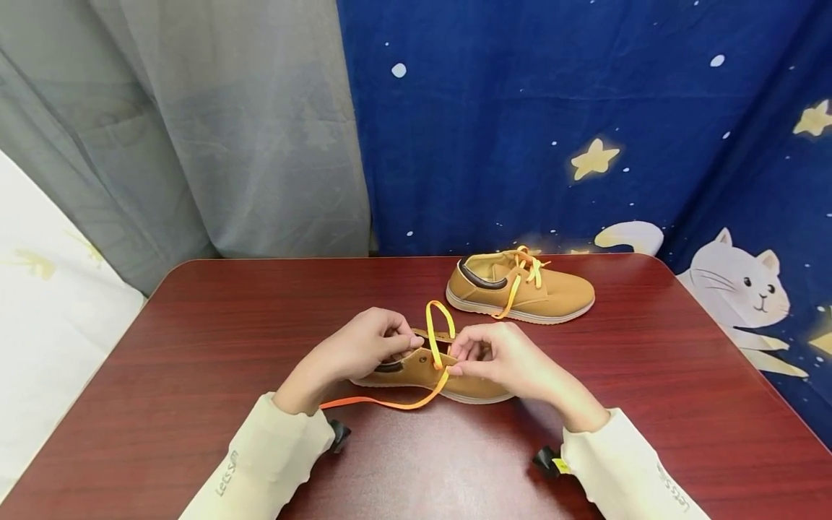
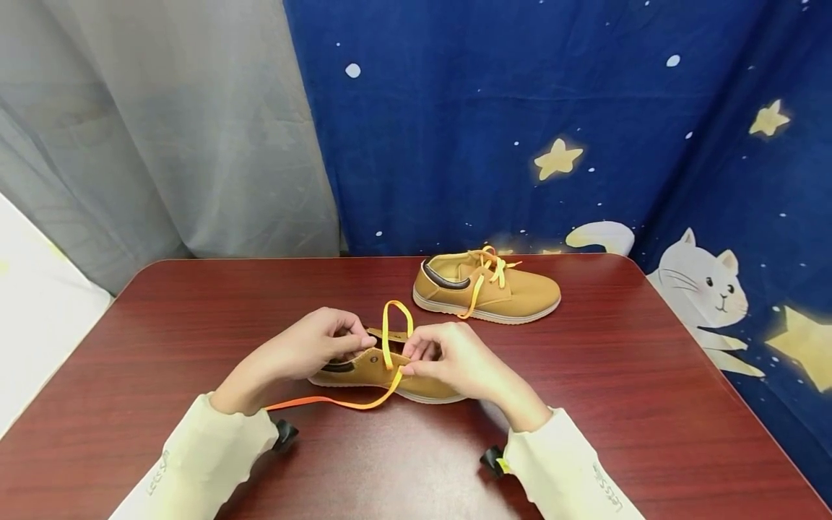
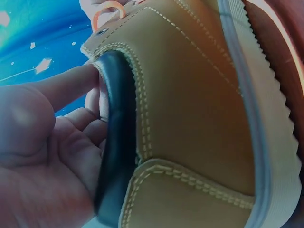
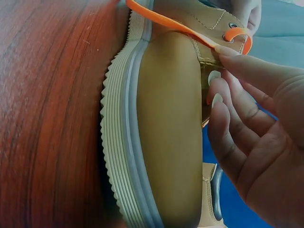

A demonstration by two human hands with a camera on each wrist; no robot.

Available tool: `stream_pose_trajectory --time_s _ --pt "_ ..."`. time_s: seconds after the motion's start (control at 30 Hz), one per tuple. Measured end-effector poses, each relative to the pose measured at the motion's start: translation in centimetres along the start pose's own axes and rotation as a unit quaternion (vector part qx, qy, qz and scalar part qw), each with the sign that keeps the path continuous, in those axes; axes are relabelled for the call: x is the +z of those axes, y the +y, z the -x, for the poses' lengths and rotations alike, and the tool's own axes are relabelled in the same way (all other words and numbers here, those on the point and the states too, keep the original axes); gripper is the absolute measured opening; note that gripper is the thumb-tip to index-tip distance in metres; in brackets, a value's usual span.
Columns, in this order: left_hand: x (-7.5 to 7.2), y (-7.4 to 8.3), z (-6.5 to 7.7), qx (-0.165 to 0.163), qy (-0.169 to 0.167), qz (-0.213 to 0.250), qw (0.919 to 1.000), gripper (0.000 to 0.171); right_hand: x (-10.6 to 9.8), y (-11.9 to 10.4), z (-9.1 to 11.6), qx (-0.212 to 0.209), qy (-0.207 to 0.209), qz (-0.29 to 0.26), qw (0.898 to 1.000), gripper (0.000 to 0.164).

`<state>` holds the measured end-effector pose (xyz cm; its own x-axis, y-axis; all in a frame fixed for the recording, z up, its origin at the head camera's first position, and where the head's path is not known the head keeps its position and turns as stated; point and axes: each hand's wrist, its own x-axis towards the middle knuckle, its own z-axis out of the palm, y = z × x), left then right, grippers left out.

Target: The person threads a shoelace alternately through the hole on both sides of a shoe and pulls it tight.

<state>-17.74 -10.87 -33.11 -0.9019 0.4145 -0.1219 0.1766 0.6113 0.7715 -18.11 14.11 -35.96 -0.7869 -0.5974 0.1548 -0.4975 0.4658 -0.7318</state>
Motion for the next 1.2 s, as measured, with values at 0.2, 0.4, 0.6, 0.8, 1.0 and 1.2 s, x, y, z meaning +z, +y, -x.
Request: stream_pose_trajectory --time_s 0.2,0.4,0.6,0.8,1.0,1.2 --pt "-0.9 -0.2 0.2 0.019 0.028 -0.016 0.9993 0.019 0.0 0.1 0.1 -0.002 0.003 -0.007 1.0 0.011" --pt "-2.7 -1.0 0.7 0.02 0.064 0.009 0.9977 0.021 -0.1 0.0 0.0 0.001 -0.001 -0.013 1.0 0.014" --pt "-4.2 -1.4 1.3 0.017 0.088 0.018 0.9958 0.022 -0.2 -0.1 0.0 0.008 0.001 -0.013 1.0 0.015" --pt "-5.6 -1.7 1.8 0.0 0.098 0.039 0.9945 0.024 -0.2 -0.1 0.1 0.01 0.004 -0.014 1.0 0.015" --pt "-6.7 -2.0 2.3 -0.019 0.113 0.042 0.9925 0.026 -0.2 -0.1 0.1 0.014 0.007 -0.013 1.0 0.014" --pt "-7.6 -2.4 2.7 -0.029 0.132 0.036 0.9902 0.028 -0.1 0.0 0.0 0.013 0.011 -0.009 1.0 0.012"
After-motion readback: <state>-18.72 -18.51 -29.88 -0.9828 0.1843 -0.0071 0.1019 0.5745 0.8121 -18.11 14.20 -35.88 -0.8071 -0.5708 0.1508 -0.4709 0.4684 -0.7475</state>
